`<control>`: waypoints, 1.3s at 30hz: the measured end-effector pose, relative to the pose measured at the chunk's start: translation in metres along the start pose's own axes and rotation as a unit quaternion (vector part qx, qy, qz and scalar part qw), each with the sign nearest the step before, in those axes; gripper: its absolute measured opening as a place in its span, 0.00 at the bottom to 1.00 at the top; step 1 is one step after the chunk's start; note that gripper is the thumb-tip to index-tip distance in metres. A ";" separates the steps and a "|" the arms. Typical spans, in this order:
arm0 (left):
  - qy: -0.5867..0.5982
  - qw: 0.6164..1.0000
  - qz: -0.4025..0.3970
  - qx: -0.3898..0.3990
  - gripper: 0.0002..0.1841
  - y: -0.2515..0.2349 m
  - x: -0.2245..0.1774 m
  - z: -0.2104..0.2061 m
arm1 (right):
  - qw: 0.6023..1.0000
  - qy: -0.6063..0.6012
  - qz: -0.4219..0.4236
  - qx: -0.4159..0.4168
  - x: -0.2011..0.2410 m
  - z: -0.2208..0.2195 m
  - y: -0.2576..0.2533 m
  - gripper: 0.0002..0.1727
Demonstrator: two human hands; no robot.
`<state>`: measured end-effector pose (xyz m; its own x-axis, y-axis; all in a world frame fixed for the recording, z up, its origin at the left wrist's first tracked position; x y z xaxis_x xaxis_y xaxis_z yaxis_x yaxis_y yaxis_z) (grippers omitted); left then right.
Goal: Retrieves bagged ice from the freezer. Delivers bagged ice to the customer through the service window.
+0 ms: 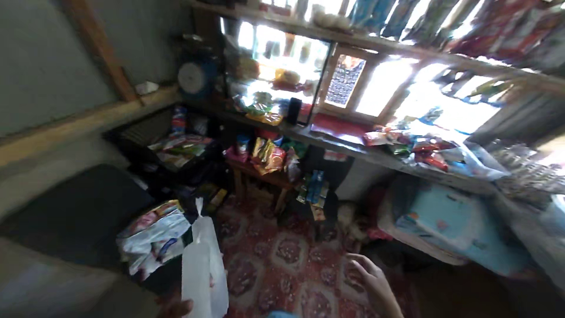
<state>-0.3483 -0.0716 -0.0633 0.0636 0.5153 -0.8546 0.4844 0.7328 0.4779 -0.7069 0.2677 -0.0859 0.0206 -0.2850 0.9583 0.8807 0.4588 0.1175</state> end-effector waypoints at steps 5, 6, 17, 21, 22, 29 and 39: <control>0.070 0.964 -0.051 0.250 0.38 -0.054 0.015 -0.096 | 0.986 0.017 -0.050 -0.156 -0.042 0.120 0.042 0.15; 0.066 0.962 -0.054 0.258 0.37 -0.060 0.020 -0.109 | 0.985 0.021 -0.057 -0.161 -0.046 0.133 0.046 0.15; 0.082 0.933 -0.064 0.345 0.38 -0.129 0.017 -0.212 | 0.997 0.006 -0.022 -0.077 -0.038 0.146 -0.093 0.14; 0.057 0.935 -0.082 0.340 0.37 -0.158 -0.023 -0.238 | 0.997 0.005 0.079 -0.005 0.032 0.105 -0.205 0.15; 0.064 0.937 -0.084 0.334 0.38 -0.174 -0.026 -0.240 | 0.994 0.011 0.109 0.014 0.059 0.093 -0.233 0.16; 0.090 0.932 -0.095 0.338 0.34 -0.262 -0.065 -0.290 | 0.925 0.199 0.309 0.098 0.227 0.044 -0.380 0.21; 0.124 0.938 -0.121 0.299 0.36 -0.329 -0.060 -0.370 | 0.896 0.205 0.379 -0.104 0.316 0.152 -0.596 0.14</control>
<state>-0.8342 -0.1797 -0.0945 -0.2810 0.5082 -0.8141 0.8662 0.4995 0.0128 -1.2972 0.0323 0.1864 0.7856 -0.2620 0.5605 0.6077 0.4969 -0.6195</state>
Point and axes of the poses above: each hand's wrist, its own y-axis away from the middle knuckle, its own z-axis out of the back of the hand, x = y × z, the point moved 6 cm from there along -y, towards the middle knuckle, and after that the axes turned 9 degrees about z, right-handed, at the moved point
